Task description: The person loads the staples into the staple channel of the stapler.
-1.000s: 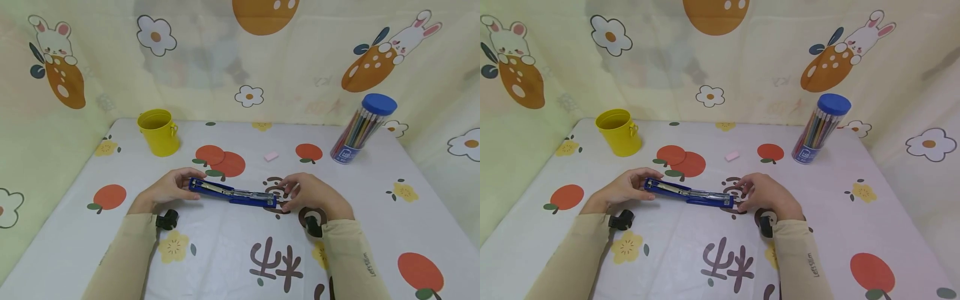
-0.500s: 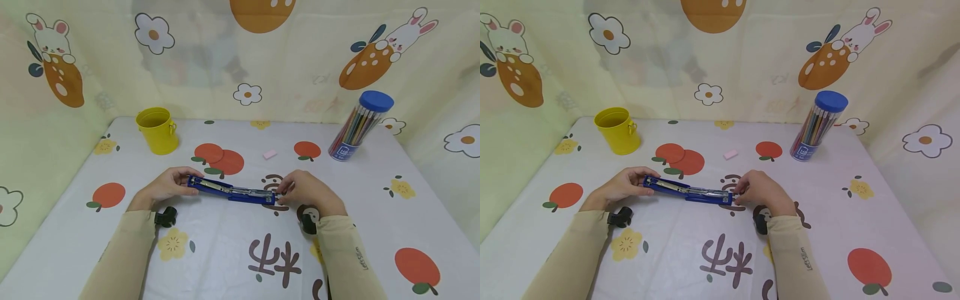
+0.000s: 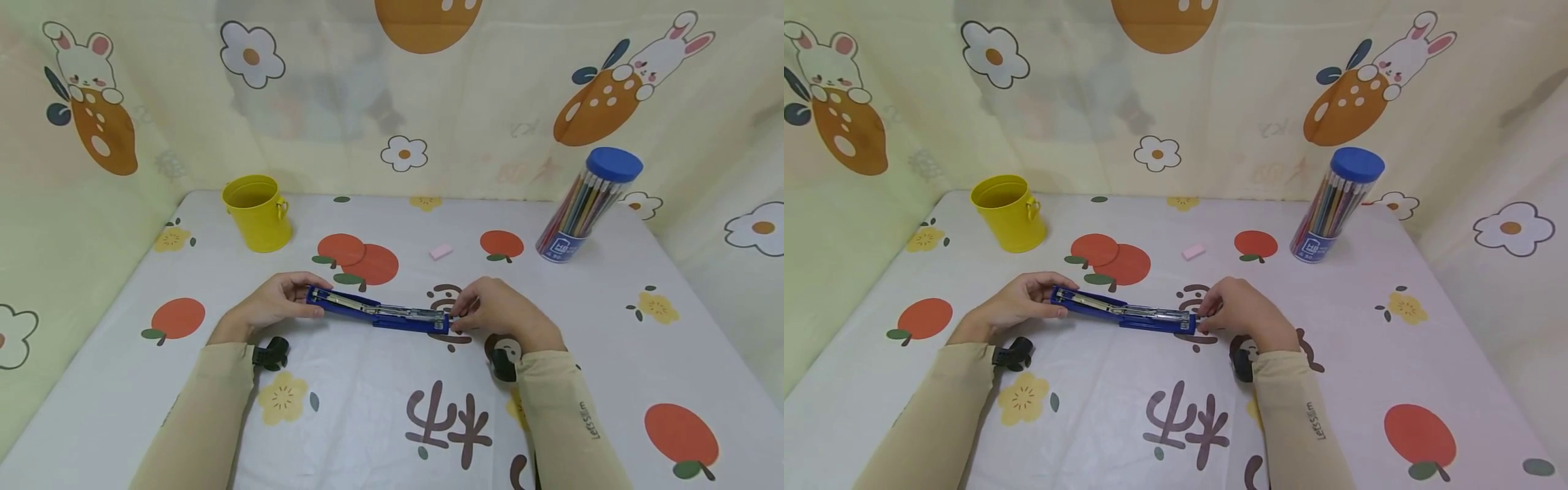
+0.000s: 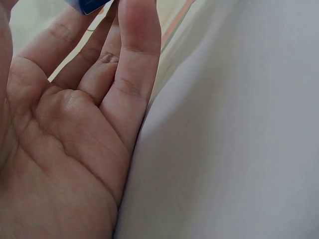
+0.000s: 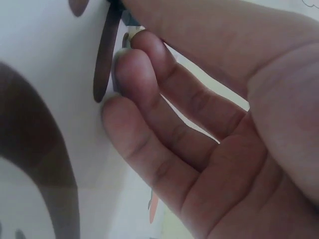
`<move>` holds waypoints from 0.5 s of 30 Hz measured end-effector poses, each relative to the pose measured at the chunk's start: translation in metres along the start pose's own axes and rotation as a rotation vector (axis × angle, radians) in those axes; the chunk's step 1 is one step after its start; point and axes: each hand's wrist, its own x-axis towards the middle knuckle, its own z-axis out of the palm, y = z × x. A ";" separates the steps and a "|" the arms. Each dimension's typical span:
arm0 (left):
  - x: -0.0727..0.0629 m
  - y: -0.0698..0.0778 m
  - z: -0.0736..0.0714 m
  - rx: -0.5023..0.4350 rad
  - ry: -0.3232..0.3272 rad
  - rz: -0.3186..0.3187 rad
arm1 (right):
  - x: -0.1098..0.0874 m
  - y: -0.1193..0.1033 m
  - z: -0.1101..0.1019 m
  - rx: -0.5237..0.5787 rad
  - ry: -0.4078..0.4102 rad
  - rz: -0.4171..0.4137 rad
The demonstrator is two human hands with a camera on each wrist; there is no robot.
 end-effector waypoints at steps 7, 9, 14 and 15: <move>0.000 0.000 0.000 0.001 0.006 -0.004 | 0.000 0.002 0.000 -0.015 -0.026 -0.033; -0.001 0.000 0.000 -0.004 0.006 -0.007 | 0.000 0.003 0.000 -0.025 -0.021 -0.047; -0.001 0.000 0.000 -0.009 0.006 -0.008 | -0.002 0.004 -0.003 -0.009 -0.004 -0.054; -0.001 0.000 0.000 -0.007 0.006 -0.008 | -0.003 0.004 -0.004 -0.001 0.001 -0.054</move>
